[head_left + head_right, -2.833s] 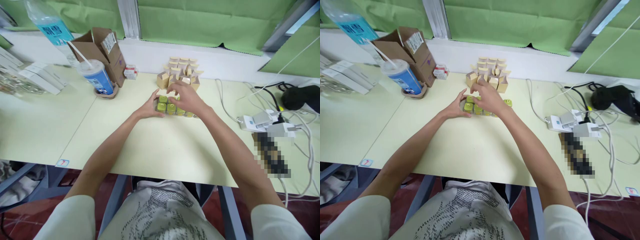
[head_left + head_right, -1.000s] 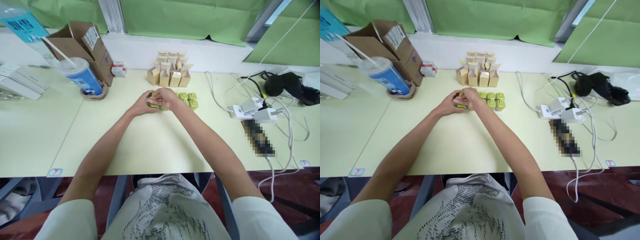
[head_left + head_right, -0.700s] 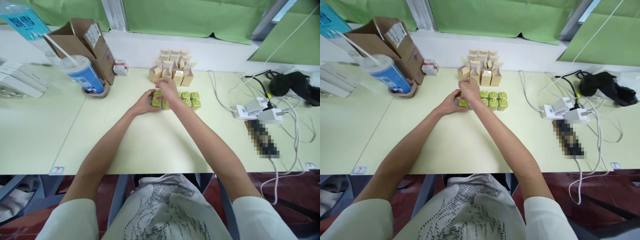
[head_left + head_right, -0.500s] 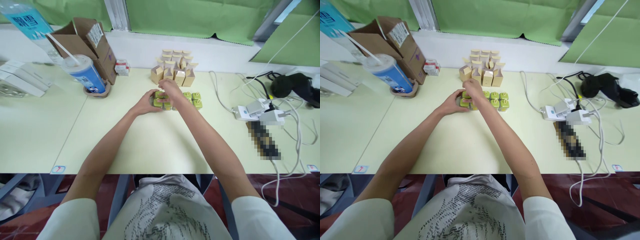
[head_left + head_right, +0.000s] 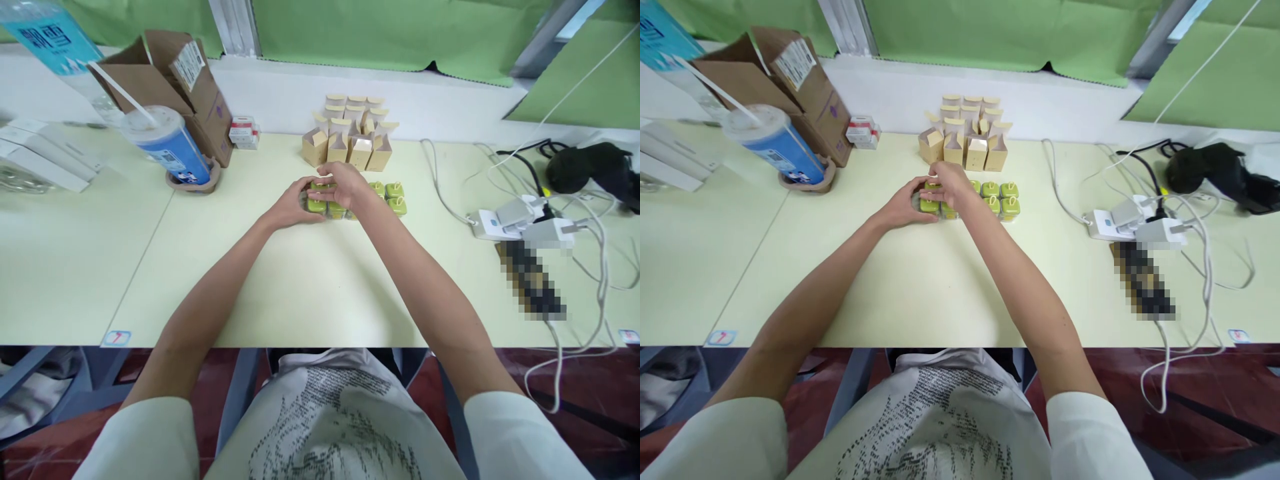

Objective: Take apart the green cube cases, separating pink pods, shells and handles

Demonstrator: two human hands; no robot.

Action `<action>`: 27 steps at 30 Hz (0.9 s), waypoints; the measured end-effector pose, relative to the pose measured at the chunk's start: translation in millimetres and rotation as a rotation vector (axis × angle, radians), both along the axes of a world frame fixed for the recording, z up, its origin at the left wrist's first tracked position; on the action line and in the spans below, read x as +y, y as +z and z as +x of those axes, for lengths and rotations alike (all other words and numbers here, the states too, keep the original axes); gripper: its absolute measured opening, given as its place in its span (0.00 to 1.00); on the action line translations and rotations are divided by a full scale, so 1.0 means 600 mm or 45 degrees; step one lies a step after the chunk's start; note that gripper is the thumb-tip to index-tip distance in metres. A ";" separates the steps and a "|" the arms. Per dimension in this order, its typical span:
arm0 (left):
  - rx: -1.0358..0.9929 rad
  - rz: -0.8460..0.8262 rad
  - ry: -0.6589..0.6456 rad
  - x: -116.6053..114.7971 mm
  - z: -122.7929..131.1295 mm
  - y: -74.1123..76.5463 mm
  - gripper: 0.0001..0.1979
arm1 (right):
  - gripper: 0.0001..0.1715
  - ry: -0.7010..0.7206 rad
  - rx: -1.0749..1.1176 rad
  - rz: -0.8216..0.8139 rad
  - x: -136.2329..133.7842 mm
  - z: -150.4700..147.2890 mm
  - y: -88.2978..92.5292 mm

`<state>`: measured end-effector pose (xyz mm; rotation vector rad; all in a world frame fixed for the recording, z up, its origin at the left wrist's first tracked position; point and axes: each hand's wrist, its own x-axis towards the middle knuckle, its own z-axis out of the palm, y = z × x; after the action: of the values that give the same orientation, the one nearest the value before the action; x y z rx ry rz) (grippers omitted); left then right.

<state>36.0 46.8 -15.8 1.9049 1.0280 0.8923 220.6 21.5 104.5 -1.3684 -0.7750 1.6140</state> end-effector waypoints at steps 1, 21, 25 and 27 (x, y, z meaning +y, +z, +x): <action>0.000 0.007 -0.007 -0.001 0.000 0.002 0.55 | 0.07 -0.001 0.005 0.005 0.000 0.001 -0.002; 0.010 0.059 0.006 0.006 0.003 -0.006 0.53 | 0.11 0.046 -0.016 0.027 -0.021 0.002 0.002; -0.015 0.073 -0.023 0.005 0.006 -0.003 0.51 | 0.13 0.029 0.005 0.060 -0.035 0.001 -0.001; -0.017 0.072 -0.029 0.005 0.006 -0.004 0.50 | 0.14 0.045 0.019 0.044 -0.038 0.003 0.000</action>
<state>39.5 49.5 -18.1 1.9511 0.9811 0.9286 222.7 -1.1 104.5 -1.3232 -0.8186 1.6292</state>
